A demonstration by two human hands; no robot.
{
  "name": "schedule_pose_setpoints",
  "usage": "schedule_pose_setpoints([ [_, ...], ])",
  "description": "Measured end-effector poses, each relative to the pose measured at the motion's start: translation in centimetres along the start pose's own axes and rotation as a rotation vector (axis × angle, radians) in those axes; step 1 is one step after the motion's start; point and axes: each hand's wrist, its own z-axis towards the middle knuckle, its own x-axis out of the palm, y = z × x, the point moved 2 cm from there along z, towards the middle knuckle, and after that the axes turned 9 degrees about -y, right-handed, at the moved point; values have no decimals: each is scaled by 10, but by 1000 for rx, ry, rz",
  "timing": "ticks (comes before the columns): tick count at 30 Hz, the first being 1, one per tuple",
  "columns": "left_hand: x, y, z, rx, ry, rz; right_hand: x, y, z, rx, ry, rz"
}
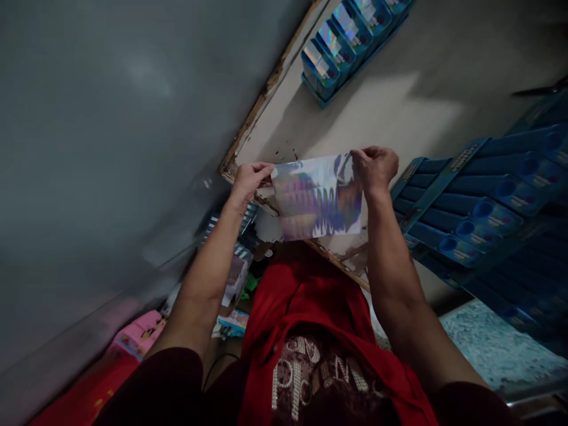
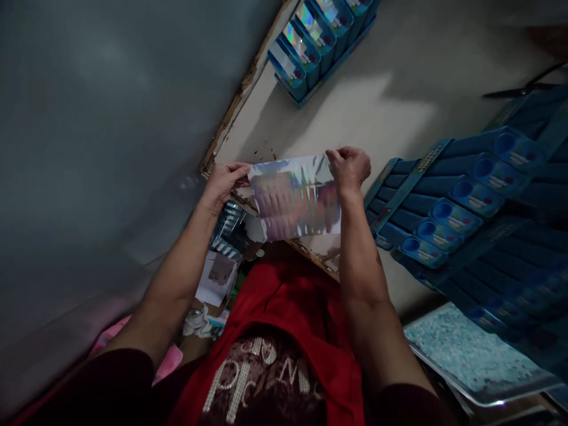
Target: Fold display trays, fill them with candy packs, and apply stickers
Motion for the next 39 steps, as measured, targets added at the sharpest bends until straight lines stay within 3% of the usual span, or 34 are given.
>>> schedule_pose_setpoints([
  [3, 10, 0, -7, 29, -97, -24, -1, 24, -8, -62, -248, -356],
  [5, 18, -1, -12, 31, -130, -33, 10, 51, -22, -217, -265, -439],
  [9, 24, -7, -24, 49, -118, -16, 61, 102, -67, -639, 73, -365],
  [12, 24, -10, -27, 52, -93, -6, 95, 118, -96, -740, 276, -387],
  [15, 24, -11, -27, 65, -126, -35, 108, 113, -112, -718, 325, -410],
  [19, 26, -13, -31, 80, -168, -65, 99, 95, -128, -756, 277, -349],
  [23, 21, -15, -30, 120, -181, -5, 78, 88, -142, -741, 230, -316],
  [26, 10, -15, -19, 170, -210, 90, 55, 94, -150, -632, 198, -279],
  [29, 2, -21, -15, 308, -303, 255, 16, 105, -156, -427, 152, -67],
  [32, 15, -34, -38, 473, -334, 309, -38, 114, -158, -140, 145, 182],
  [34, 39, -40, -68, 441, -144, 179, -76, 117, -155, 28, 134, 258],
  [37, 87, -45, -119, 212, 312, -85, -127, 115, -149, 172, 96, 289],
  [39, 117, -49, -146, 104, 438, -158, -154, 109, -146, 222, 76, 289],
])
